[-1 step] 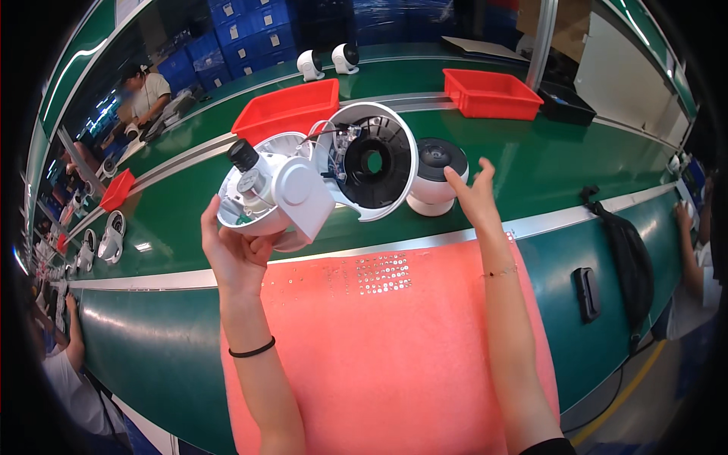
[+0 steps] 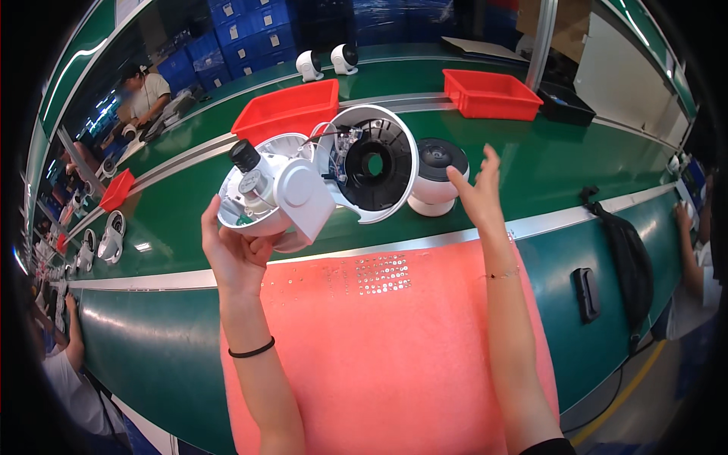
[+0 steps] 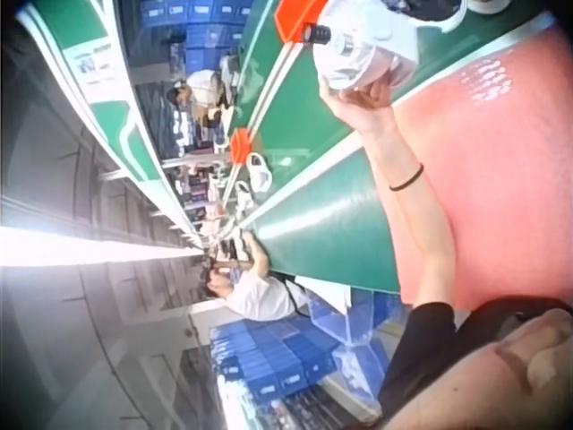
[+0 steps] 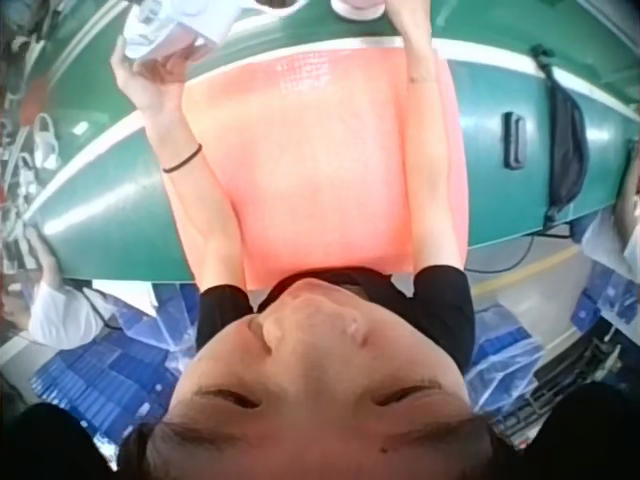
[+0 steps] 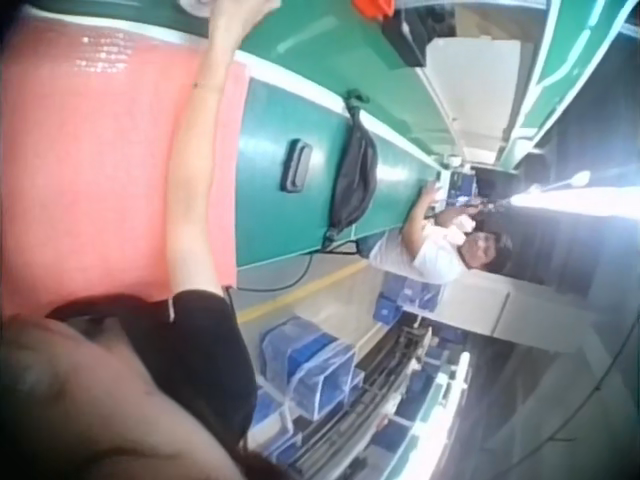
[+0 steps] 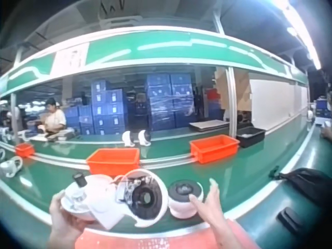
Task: Assembling and inspecting a dome-shaped lighting or camera fixture on a factory assembly line.
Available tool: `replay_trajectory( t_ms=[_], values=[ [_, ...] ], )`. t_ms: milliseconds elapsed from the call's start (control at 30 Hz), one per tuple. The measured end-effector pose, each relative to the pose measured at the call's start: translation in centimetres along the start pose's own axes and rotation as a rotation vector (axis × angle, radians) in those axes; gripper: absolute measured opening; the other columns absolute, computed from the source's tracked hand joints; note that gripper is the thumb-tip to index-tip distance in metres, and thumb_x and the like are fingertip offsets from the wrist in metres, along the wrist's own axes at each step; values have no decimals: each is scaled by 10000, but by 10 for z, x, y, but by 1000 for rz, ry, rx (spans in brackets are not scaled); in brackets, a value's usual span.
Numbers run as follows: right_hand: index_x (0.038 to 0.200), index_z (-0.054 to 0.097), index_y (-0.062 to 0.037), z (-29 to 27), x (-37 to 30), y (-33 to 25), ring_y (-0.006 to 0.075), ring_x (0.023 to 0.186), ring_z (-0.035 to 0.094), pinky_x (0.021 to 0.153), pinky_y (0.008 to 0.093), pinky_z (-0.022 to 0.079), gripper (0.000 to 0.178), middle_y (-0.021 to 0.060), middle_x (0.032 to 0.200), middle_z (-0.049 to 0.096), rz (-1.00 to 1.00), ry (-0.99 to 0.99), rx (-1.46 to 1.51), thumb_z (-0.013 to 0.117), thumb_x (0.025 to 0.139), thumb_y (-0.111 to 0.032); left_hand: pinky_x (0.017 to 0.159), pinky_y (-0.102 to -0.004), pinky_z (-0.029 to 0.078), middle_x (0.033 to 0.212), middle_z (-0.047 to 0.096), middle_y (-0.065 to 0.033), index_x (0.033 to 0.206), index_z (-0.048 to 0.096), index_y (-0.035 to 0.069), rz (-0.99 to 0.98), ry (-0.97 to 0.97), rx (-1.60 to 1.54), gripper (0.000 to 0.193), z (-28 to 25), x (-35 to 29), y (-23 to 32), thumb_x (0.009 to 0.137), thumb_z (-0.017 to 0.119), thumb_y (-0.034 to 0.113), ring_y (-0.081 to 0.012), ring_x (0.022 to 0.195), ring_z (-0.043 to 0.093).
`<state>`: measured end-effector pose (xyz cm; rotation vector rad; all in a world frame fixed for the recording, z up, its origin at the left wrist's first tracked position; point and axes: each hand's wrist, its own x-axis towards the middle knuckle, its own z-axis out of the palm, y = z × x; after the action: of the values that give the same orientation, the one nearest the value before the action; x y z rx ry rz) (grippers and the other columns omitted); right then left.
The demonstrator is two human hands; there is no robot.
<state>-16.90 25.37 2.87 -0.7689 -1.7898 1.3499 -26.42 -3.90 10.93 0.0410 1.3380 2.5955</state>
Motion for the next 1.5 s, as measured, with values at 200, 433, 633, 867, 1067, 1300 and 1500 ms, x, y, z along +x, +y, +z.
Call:
replay_trajectory(
  t_ms=[200,433,633,867,1067,1300,1500],
  values=[
    [1315,437,-112,-20,-64,-112,320,1261,286,1050,420,198,696,122,1374,354,-910,-368,-423,581,652,43,376,-150,373,779,610,-45,1034,570,15,-7,-79,105,544,-10,3,5,825,523,516,-76,500,505],
    [1246,520,-140,6,-95,-98,332,1175,391,1070,621,67,566,43,1195,553,-1007,-466,-775,567,710,39,360,-160,383,671,599,-43,1048,557,14,-16,-70,179,542,-13,1,9,848,472,511,-71,470,528],
    [1021,663,-181,-18,-96,-97,272,1174,381,1079,626,61,332,-18,1119,582,-1209,-368,-927,623,717,-54,515,-218,476,893,632,-39,1097,578,60,-71,-194,142,479,-39,16,7,849,487,460,-100,696,598],
    [808,672,-110,-54,-108,-116,199,712,556,935,550,423,251,24,769,578,-1438,-507,-521,711,569,-39,777,-339,523,988,650,-90,1093,592,15,-158,-290,137,438,-22,12,-1,890,457,380,-188,899,637],
    [1276,376,-1,-87,-162,-116,268,848,647,722,360,520,611,172,878,637,-408,-1197,132,710,767,-48,796,-261,464,1004,633,-52,1029,639,11,-260,-1091,732,347,-48,8,-11,880,585,320,-132,898,589],
    [1284,373,12,-84,-185,-126,197,1103,523,915,332,434,627,143,1177,537,474,-1266,214,727,779,-99,669,-271,459,777,639,-69,957,657,-16,-489,-2118,1026,374,36,-51,-68,902,521,328,-109,699,563],
    [1258,431,-2,-101,-179,-109,225,1059,570,889,343,456,559,146,1143,580,357,-1354,166,713,791,-125,880,-304,454,1016,642,-127,1080,599,10,-341,-977,1010,300,-12,-76,-30,911,540,251,-172,1011,587]
  ],
)
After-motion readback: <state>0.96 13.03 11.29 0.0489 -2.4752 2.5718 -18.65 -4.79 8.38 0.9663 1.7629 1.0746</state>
